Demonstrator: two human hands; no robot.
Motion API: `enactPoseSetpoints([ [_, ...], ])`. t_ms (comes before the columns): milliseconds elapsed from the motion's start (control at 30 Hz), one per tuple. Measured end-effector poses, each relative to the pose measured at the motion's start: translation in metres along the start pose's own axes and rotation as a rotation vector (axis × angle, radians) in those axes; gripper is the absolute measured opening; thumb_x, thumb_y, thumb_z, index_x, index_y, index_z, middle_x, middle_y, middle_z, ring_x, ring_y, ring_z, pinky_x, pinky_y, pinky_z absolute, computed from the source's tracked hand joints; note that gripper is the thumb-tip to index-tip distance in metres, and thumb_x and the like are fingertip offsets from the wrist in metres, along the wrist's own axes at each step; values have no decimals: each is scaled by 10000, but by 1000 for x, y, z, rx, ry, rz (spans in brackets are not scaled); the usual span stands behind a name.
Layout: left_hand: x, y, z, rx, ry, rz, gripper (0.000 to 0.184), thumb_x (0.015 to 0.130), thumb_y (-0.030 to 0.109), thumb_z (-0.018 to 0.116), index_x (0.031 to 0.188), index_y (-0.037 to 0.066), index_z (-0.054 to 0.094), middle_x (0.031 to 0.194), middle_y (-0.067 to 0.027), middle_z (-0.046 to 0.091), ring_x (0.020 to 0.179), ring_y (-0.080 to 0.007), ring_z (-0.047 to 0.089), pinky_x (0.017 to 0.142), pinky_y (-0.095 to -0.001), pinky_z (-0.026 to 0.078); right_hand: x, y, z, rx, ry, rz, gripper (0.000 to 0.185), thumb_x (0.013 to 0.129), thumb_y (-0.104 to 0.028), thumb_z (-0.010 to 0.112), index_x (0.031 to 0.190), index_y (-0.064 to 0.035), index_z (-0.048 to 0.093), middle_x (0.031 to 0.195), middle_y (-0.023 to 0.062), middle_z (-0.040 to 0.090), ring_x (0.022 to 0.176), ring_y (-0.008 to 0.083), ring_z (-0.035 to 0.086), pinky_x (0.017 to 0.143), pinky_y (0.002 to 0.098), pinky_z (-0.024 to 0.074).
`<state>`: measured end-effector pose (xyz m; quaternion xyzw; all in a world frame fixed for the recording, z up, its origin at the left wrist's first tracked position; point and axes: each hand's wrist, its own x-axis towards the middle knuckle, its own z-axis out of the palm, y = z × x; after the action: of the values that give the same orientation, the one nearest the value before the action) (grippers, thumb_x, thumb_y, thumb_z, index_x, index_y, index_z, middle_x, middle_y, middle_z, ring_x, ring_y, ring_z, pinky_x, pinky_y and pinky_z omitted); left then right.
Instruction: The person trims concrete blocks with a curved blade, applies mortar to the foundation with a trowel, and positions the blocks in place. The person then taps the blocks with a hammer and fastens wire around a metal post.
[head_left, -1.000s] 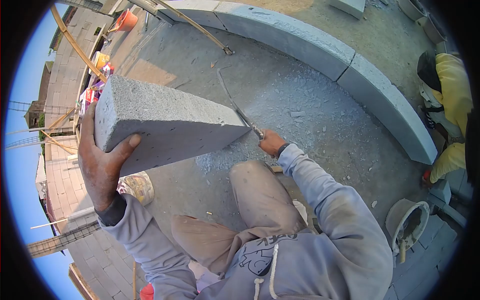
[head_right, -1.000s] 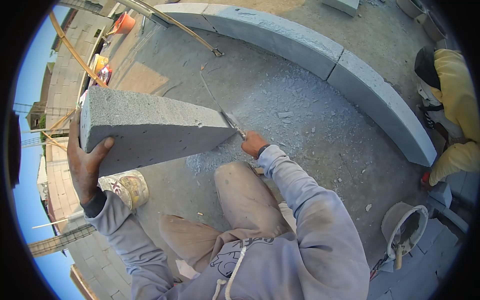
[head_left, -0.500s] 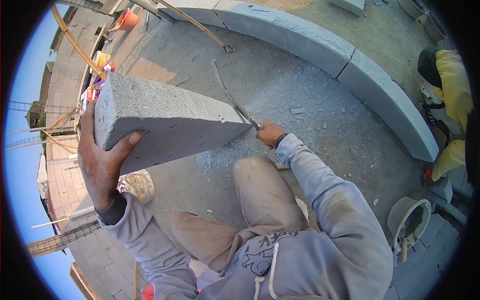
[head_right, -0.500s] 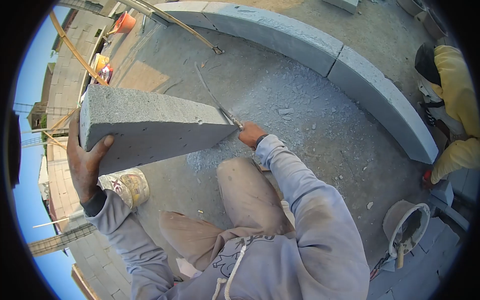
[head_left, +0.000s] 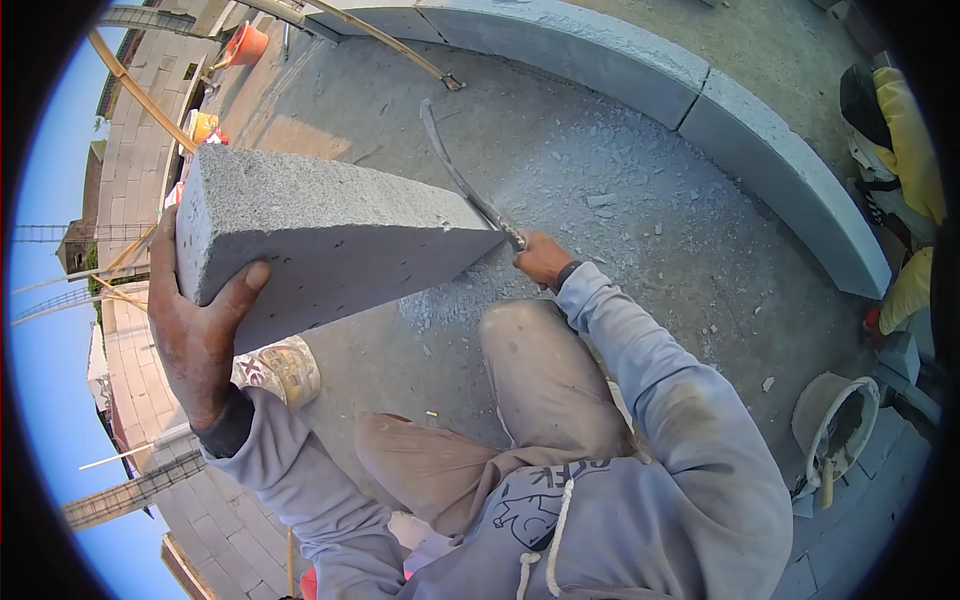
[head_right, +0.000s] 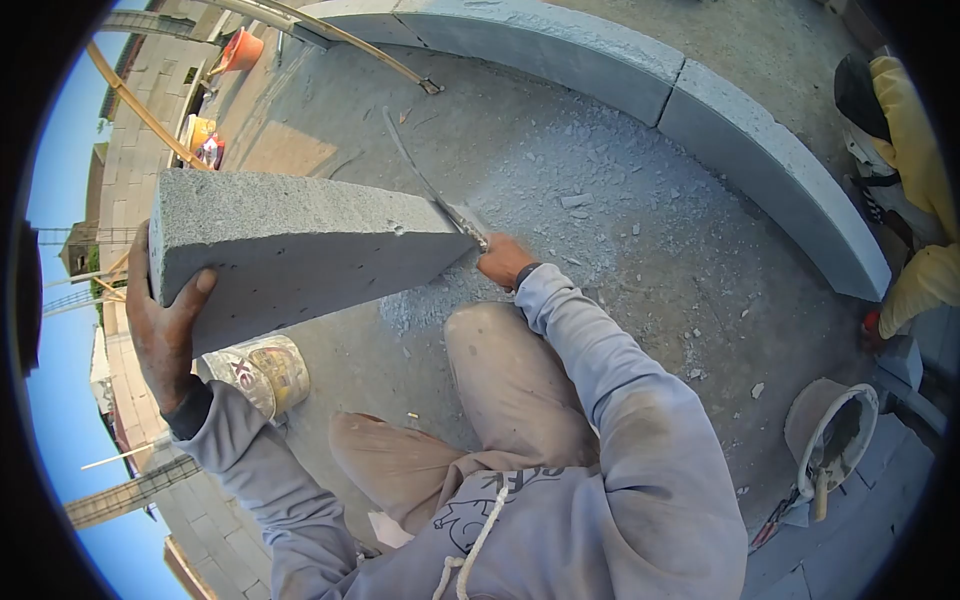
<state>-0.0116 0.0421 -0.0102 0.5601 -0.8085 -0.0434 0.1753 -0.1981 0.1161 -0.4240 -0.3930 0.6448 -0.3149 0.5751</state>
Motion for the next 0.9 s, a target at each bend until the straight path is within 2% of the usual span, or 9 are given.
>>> enactPoseSetpoints([
  [33,4,2,1,-26,-15,-7,1054,598,614,759,1378,-16,435,1055,-263,607,937,-340,643,831,-443,505,-13,-13,-3,44,31,-103,287,740,-62,514,997,28,603,776,204,648,605,313,637,510,464,496],
  [133,11,1,-1,-8,2,14,1043,604,592,772,1378,-19,435,1050,-262,609,957,-346,637,837,-439,504,21,34,17,-169,32,62,421,767,-151,522,1124,41,636,1093,300,645,1030,418,640,890,458,499],
  [233,10,4,-4,1,6,42,1070,589,612,781,1374,-29,439,1093,-269,603,984,-336,632,856,-431,499,41,73,15,-311,-105,209,431,770,-180,524,1123,36,644,1140,303,623,1106,426,599,941,461,476],
  [433,20,-12,-3,36,-4,75,1084,592,639,774,1381,-25,442,1129,-269,608,966,-331,650,866,-434,499,-5,66,2,-343,41,276,410,752,-182,532,1058,50,675,1133,312,619,1106,436,594,959,456,473],
  [600,24,-7,-1,-29,-49,23,1040,590,613,793,1350,-21,475,1123,-237,631,976,-328,657,886,-410,493,-74,103,-19,-301,233,336,382,725,-160,551,983,98,661,1068,367,606,1057,469,600,933,486,476],
  [700,23,-8,-7,11,-5,56,992,591,568,809,1329,-14,493,1124,-231,635,983,-317,656,878,-390,495,-102,126,-34,-350,216,363,349,746,-152,550,983,79,660,1041,342,628,1034,466,608,898,501,481],
  [800,20,-3,-7,49,12,49,957,598,509,823,1332,-10,496,1154,-236,622,1014,-302,644,888,-375,487,-125,130,-39,-237,246,360,345,744,-169,564,986,55,665,1033,333,635,1003,464,617,868,503,490],
  [867,17,1,-10,49,18,47,938,594,501,840,1317,1,514,1185,-236,613,1065,-306,629,913,-378,477,-124,151,-39,-346,300,388,354,736,-184,579,977,60,667,1028,333,637,996,465,619,868,497,493],
  [900,17,-2,-7,79,97,145,917,598,515,838,1299,13,526,1197,-218,610,1083,-309,619,922,-388,475,-122,153,-40,-404,324,400,358,732,-191,586,972,63,668,1025,333,637,993,465,620,868,494,494],
])
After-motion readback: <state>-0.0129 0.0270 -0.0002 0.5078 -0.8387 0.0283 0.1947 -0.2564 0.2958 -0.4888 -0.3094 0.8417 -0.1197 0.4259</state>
